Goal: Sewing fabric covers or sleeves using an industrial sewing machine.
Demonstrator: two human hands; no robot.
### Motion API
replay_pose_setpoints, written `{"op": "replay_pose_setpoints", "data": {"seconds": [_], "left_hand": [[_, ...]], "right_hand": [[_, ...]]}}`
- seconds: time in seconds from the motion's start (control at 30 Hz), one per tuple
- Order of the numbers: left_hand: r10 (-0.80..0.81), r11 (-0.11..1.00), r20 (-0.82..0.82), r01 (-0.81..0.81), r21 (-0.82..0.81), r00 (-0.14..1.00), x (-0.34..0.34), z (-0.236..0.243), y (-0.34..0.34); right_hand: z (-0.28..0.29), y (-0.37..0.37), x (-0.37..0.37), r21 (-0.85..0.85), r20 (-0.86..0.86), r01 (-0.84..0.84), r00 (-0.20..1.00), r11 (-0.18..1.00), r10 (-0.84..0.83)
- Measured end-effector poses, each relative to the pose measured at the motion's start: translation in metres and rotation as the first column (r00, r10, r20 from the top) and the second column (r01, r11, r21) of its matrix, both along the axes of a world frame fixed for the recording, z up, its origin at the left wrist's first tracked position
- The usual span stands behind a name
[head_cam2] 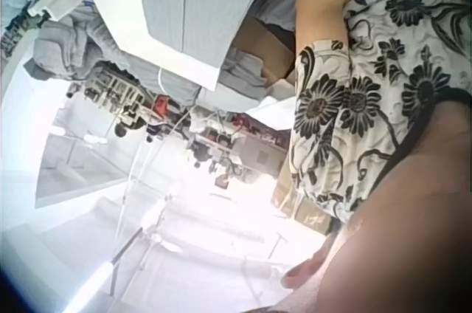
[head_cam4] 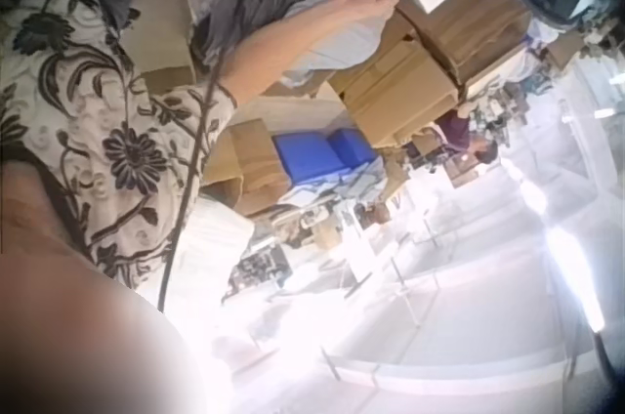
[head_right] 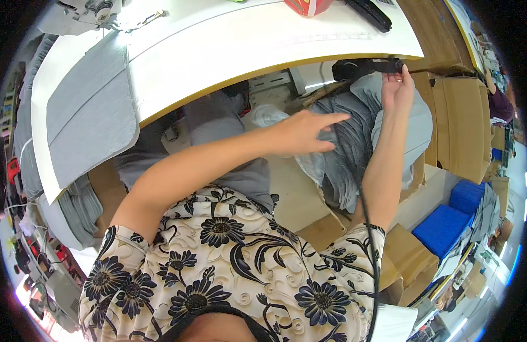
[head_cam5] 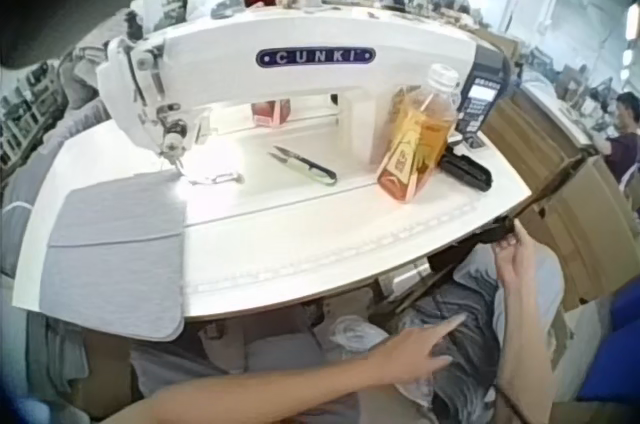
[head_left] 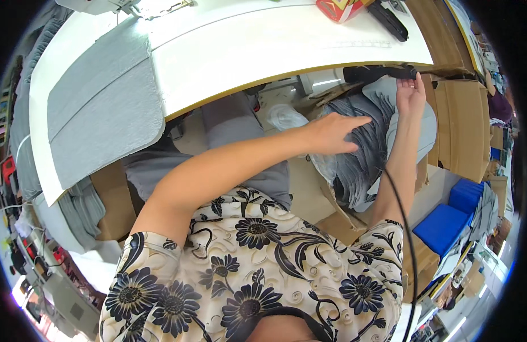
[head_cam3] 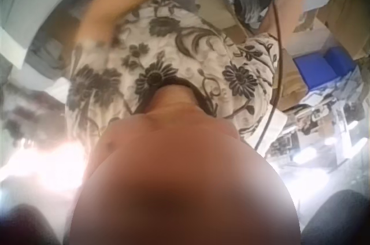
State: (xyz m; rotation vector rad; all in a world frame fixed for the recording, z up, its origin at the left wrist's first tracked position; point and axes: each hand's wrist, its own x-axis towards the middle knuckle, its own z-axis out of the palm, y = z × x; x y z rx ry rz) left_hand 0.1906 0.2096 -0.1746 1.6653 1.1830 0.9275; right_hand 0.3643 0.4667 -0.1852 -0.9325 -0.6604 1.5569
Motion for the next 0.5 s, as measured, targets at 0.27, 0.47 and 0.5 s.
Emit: {"op": "replay_pose_setpoints", "data": {"seconds": [0.27,0.47,0.5], "left_hand": [[0.255,0.965,-0.325,-0.261,0.026,0.91,-0.035,-0.028,-0.005],[0.15,0.988,-0.55,-0.115,0.099,0.822,-0.062,0.017,-0.065],[0.12,0.991,-0.537,-0.065,0.121,0.835,-0.064,0.027,-0.079]], "right_hand": [[0.05,-0.011,0.016,0.327,-0.208,-0.538,0.761,0.777,0.615],[0.116,-0.061,0.034,0.339,-0.345,-0.489,0.73,0.804,0.59],[0.129,-0.073,0.041,0.314,-0.011,-0.277,0.955,0.908,0.295]]}}
